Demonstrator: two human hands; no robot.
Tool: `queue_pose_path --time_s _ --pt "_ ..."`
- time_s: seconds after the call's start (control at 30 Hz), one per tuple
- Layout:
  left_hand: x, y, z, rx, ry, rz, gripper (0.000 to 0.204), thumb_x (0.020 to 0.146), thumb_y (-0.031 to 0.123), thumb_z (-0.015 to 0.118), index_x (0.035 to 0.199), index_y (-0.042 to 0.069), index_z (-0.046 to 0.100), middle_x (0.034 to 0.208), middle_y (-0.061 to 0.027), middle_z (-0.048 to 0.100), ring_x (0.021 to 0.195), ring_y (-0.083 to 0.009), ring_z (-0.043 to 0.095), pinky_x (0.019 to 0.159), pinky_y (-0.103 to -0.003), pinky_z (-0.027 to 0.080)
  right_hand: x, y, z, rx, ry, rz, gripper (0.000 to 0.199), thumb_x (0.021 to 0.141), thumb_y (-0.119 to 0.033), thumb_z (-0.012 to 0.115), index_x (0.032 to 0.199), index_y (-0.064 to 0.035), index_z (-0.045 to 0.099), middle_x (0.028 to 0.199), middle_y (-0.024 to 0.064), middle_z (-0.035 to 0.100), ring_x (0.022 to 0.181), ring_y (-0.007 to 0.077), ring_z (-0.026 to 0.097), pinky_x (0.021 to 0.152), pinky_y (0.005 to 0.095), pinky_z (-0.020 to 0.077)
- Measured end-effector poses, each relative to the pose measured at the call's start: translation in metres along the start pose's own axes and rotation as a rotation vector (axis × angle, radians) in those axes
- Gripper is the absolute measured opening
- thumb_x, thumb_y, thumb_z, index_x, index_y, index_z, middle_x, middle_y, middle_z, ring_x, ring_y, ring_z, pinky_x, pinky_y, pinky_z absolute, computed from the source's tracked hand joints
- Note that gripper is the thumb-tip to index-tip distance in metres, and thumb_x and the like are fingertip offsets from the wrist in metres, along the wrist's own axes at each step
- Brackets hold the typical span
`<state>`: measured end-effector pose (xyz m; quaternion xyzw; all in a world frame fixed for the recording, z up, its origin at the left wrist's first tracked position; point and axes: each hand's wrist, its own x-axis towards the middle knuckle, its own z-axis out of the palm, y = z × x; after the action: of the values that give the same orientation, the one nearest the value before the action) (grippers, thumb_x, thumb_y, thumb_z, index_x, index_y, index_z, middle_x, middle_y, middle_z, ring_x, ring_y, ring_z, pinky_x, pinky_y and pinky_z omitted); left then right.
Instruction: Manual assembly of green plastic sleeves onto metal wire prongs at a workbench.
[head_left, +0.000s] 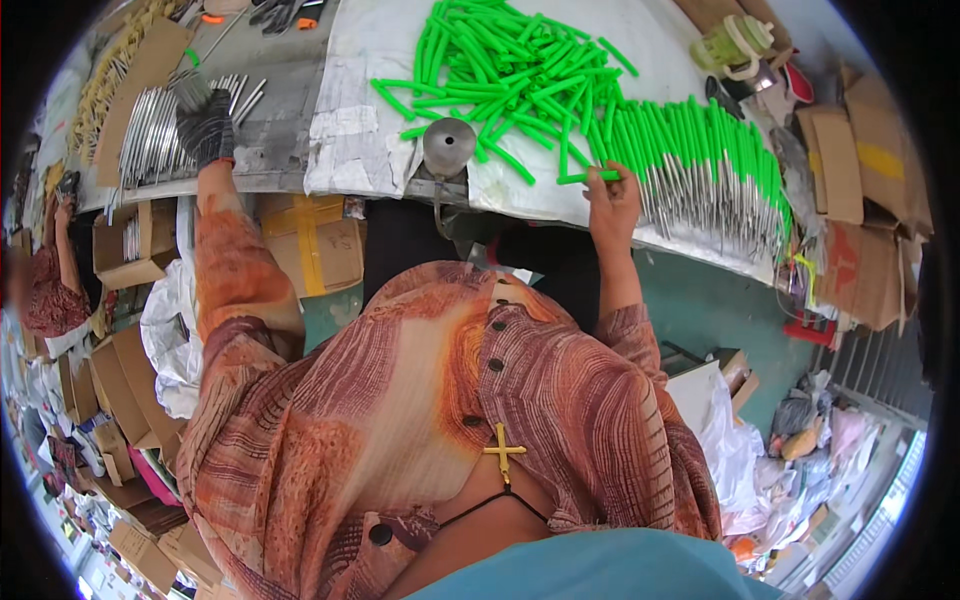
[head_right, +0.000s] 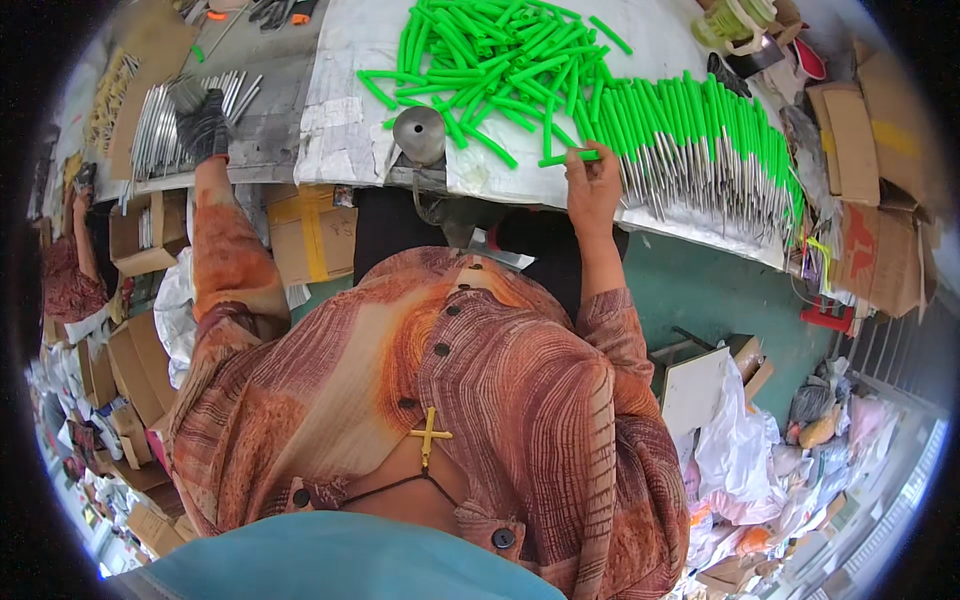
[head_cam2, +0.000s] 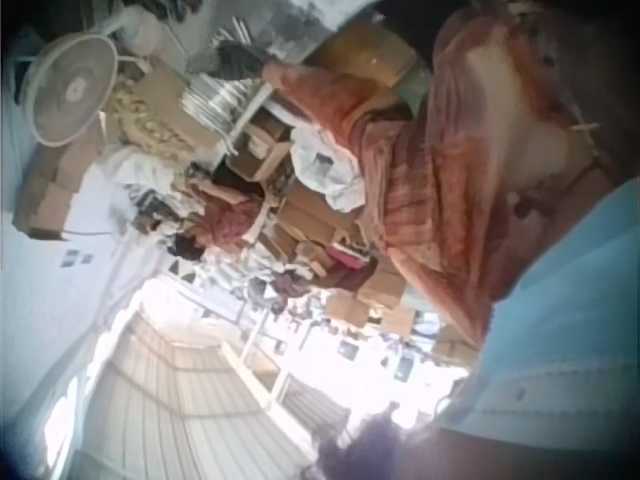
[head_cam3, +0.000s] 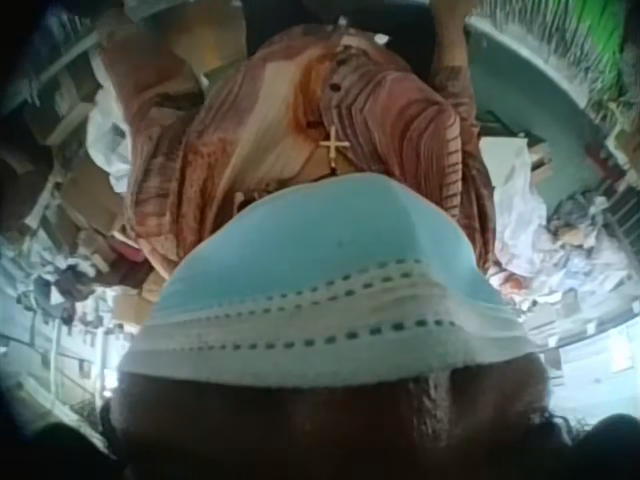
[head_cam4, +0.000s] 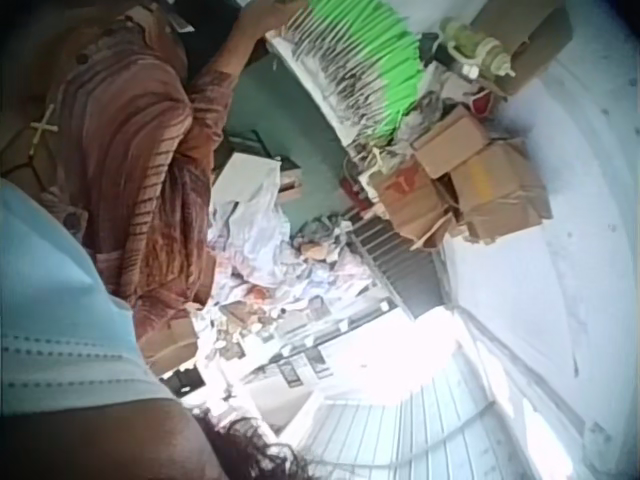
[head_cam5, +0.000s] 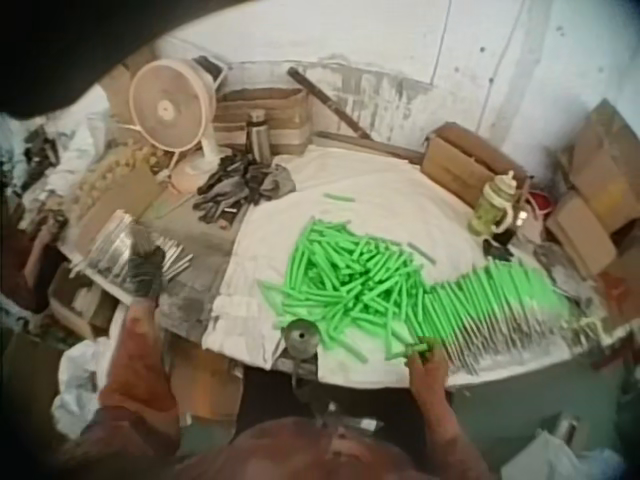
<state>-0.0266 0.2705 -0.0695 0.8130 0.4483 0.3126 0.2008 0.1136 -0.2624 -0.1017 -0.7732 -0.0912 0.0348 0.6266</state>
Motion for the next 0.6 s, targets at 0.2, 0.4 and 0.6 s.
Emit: queue_pose_path --time_s 0.2,0.4,0.6 --pt "-0.079 -0.013 0.052 -0.96 0.2 -0.242 0.047 0.062 0.006 0.078 0.104 0.001 0.057 0.094 -0.0075 0.061 0.075 -0.0165 0.056 0.07 -0.03 0.048 -0.01 0.001 -0.004 -0.282 -0.104 -0.176 0.022 0.076 -0.009 0.066 0.095 -0.0014 0.057 0.086 0.0134 0.063 0.071 0.0205 0.063 0.063 0.0308 0.0491" --pt "-0.076 0.011 0.042 -0.939 -0.006 -0.367 0.038 0.063 0.003 0.074 0.098 0.001 0.057 0.086 -0.0061 0.06 0.068 -0.0156 0.055 0.063 -0.03 0.047 0.002 -0.017 -0.028 -0.751 -0.251 -0.223 0.022 0.071 -0.02 0.067 0.086 -0.0061 0.058 0.07 0.0165 0.061 0.066 0.0333 0.061 0.06 0.0417 0.0475" --pt "-0.094 0.037 0.013 -1.374 -0.351 -0.788 0.02 0.07 0.004 0.066 0.089 0.0 0.06 0.079 -0.0096 0.061 0.069 -0.0228 0.06 0.067 -0.034 0.052 0.005 -0.024 -0.032 -1.104 -0.494 -0.212 0.01 0.071 -0.017 0.058 0.079 -0.0112 0.057 0.073 0.0139 0.062 0.071 0.0341 0.061 0.061 0.0451 0.0459"
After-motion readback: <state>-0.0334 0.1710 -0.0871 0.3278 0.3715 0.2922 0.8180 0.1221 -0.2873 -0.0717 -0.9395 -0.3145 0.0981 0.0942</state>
